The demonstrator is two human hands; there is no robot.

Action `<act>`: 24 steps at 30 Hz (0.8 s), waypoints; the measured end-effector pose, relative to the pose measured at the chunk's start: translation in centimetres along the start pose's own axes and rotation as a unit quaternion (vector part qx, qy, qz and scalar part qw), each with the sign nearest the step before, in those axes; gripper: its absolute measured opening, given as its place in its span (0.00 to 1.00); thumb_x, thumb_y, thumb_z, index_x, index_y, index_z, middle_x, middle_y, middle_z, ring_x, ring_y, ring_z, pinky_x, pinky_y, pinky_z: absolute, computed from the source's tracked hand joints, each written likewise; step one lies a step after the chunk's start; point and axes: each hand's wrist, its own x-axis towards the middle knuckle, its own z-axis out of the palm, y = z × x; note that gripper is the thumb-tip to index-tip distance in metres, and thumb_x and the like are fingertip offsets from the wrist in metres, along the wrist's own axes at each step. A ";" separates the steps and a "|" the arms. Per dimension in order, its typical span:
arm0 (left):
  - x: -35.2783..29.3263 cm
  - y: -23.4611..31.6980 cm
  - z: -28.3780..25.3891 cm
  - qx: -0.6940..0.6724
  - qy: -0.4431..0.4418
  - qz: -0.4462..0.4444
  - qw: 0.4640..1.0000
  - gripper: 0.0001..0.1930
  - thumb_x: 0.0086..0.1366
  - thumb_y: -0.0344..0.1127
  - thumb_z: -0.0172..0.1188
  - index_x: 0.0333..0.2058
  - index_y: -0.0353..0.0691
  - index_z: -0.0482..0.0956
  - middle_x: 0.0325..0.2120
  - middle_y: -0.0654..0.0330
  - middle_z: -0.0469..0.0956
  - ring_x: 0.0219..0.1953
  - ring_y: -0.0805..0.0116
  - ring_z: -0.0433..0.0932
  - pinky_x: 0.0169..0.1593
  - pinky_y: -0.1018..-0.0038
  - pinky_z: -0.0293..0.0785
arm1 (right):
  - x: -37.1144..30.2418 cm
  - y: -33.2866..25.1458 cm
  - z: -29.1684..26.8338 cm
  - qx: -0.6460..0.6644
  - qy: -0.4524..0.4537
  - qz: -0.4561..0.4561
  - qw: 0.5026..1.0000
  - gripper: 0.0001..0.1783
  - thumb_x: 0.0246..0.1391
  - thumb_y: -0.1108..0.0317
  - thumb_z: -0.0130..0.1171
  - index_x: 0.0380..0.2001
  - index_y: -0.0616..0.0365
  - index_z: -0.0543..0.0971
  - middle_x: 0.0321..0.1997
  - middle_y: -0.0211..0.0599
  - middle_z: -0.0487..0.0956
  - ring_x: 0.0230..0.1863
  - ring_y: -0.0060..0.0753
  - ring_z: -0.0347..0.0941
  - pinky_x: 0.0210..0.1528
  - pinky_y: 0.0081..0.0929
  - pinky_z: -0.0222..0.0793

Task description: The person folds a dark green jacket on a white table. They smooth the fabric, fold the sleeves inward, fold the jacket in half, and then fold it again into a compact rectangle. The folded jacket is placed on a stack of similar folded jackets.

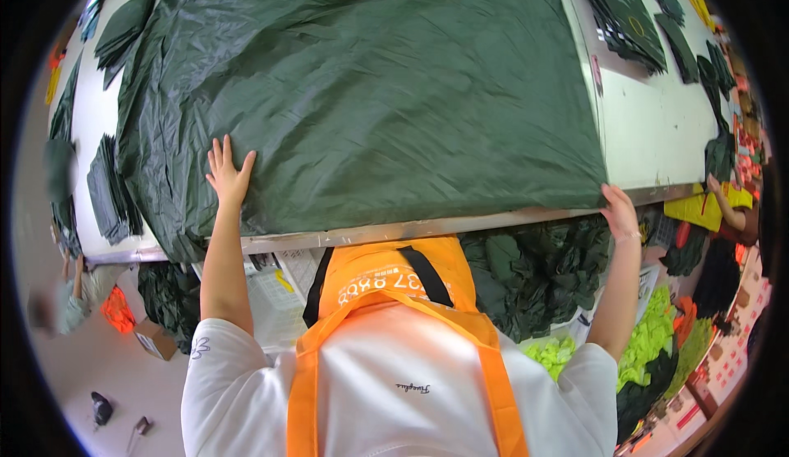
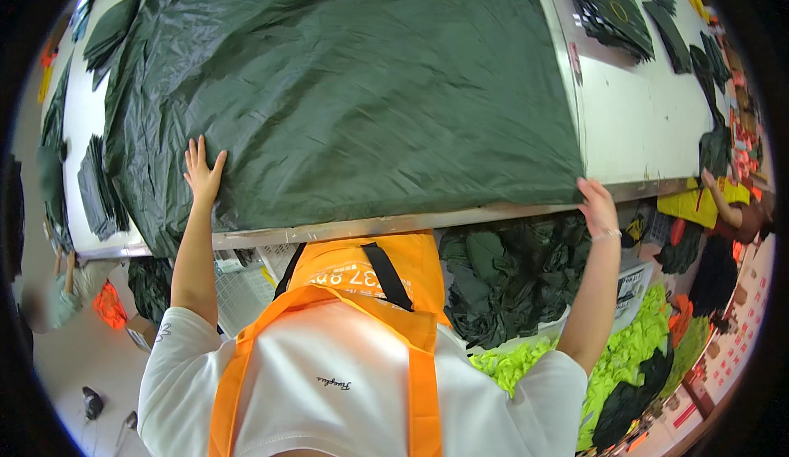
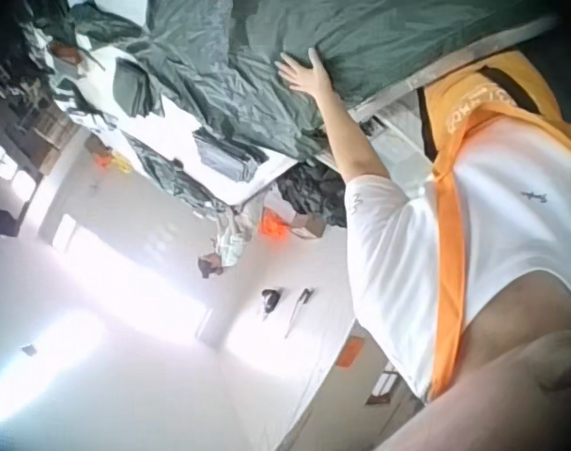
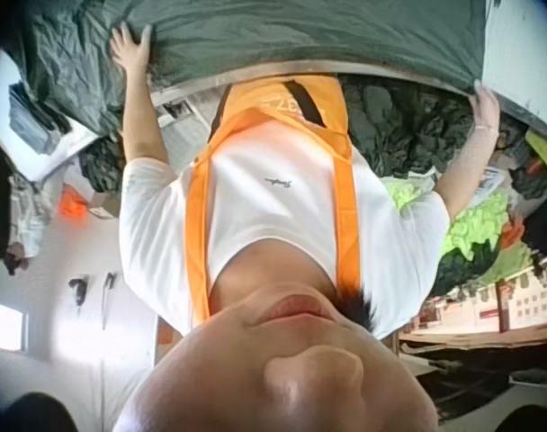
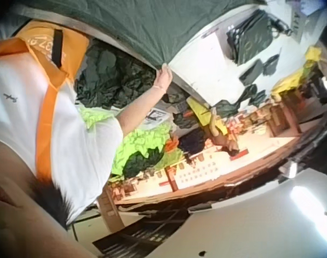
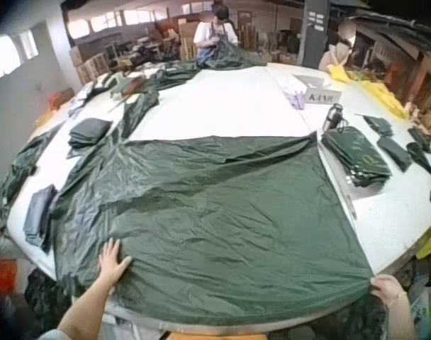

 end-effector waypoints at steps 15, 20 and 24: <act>-12.6 -29.0 -1.9 -0.119 0.242 -0.451 0.851 0.41 0.53 0.56 0.63 0.56 0.28 0.62 0.57 0.42 0.61 0.58 0.47 0.62 0.60 0.61 0.59 | -10.2 3.9 17.8 -0.591 0.022 -0.421 0.687 0.43 0.37 0.84 0.45 0.64 0.59 0.54 0.69 0.45 0.52 0.71 0.48 0.43 0.70 0.44 0.38; -12.2 -33.8 0.7 -0.491 0.198 -0.491 0.692 0.43 0.50 0.62 0.63 0.51 0.28 0.66 0.43 0.51 0.74 0.41 0.61 0.74 0.42 0.70 0.70 | -11.3 6.5 23.2 -0.670 0.033 -0.311 0.674 0.50 0.40 0.84 0.54 0.67 0.55 0.45 0.73 0.37 0.41 0.73 0.40 0.36 0.70 0.44 0.36; -13.0 -34.9 -1.8 -0.400 0.018 -0.468 0.788 0.33 0.55 0.63 0.59 0.34 0.29 0.77 0.26 0.57 0.75 0.24 0.68 0.72 0.27 0.71 0.67 | -9.7 8.0 21.4 -0.657 0.089 -0.366 0.653 0.42 0.43 0.84 0.54 0.63 0.53 0.56 0.69 0.34 0.54 0.65 0.42 0.55 0.63 0.41 0.54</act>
